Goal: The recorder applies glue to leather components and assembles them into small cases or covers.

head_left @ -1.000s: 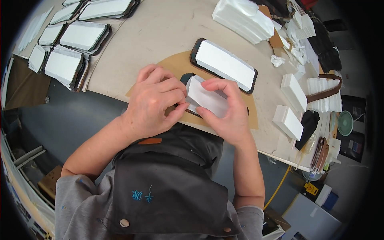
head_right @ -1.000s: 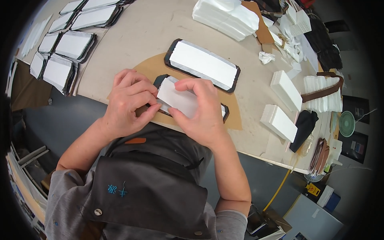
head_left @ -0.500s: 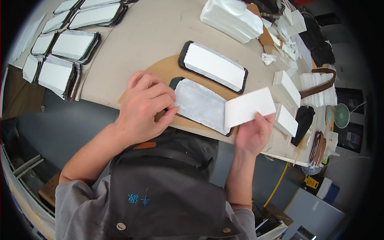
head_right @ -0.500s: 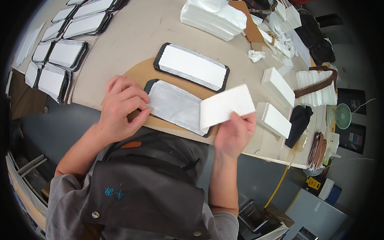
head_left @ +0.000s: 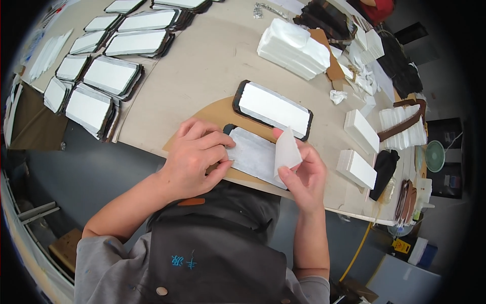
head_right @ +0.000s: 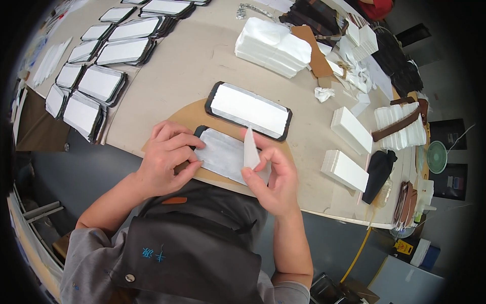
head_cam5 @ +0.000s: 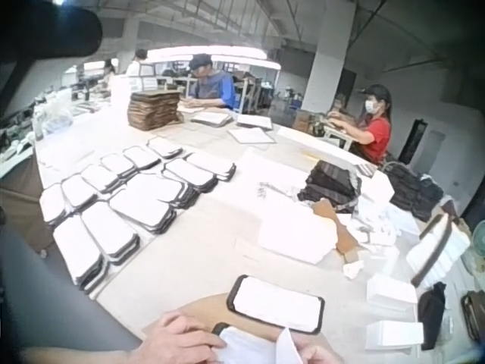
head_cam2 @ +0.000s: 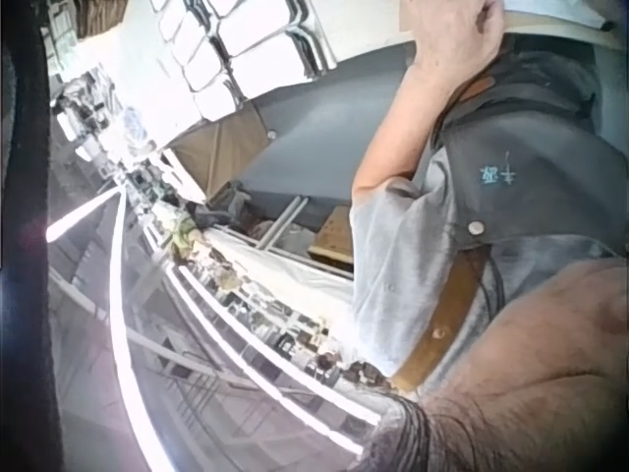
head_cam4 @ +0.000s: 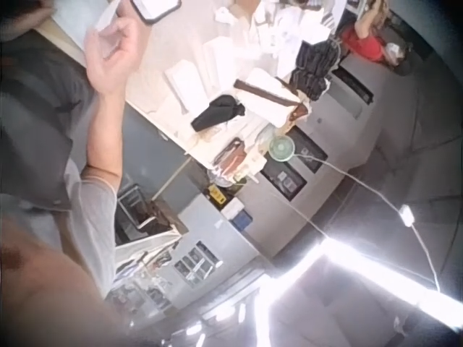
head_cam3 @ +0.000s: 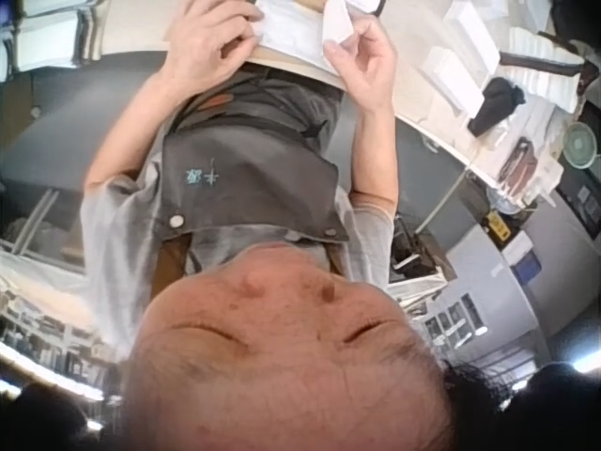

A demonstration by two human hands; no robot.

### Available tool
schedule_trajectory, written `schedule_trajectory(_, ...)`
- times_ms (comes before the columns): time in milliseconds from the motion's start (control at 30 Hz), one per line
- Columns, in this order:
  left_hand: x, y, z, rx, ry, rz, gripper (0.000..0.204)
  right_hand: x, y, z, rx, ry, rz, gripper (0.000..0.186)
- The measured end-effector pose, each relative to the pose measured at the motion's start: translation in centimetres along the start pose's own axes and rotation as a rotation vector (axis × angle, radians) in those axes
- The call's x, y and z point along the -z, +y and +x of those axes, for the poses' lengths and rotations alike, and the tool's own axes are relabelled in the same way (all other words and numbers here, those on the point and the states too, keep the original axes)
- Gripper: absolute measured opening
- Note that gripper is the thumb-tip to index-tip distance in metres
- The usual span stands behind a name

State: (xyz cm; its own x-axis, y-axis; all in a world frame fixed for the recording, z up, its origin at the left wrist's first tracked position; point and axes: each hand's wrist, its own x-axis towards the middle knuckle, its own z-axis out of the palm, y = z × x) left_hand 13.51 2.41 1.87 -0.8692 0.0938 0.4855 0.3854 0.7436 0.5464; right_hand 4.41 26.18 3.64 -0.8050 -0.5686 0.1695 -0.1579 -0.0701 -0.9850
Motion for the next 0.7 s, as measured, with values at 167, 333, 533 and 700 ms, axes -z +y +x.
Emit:
schedule_trajectory(167, 0.0, -0.2, 0.0, 0.001, 0.024, -0.026, 0.018, -0.7, 0.5, 1.5, 0.012, -0.186, -0.069, 0.024)
schedule_trajectory(333, 0.1, -0.4, -0.3, 0.020, 0.025, -0.040, 0.018, -2.3, 0.5, 1.8, 0.051, -0.095, -0.439, 0.044)
schedule_trajectory(533, 0.8, -0.6, -1.1, 0.052, 0.013, -0.047, 0.014, -3.1, 0.9, 2.2, 0.197, -0.213, -0.708, 0.047)
schedule_trajectory(700, 1.2, -0.5, -1.8, 0.092, 0.001, -0.050, 0.016, -3.3, 0.8, 2.4, 0.180, -0.232, -0.739, 0.045)
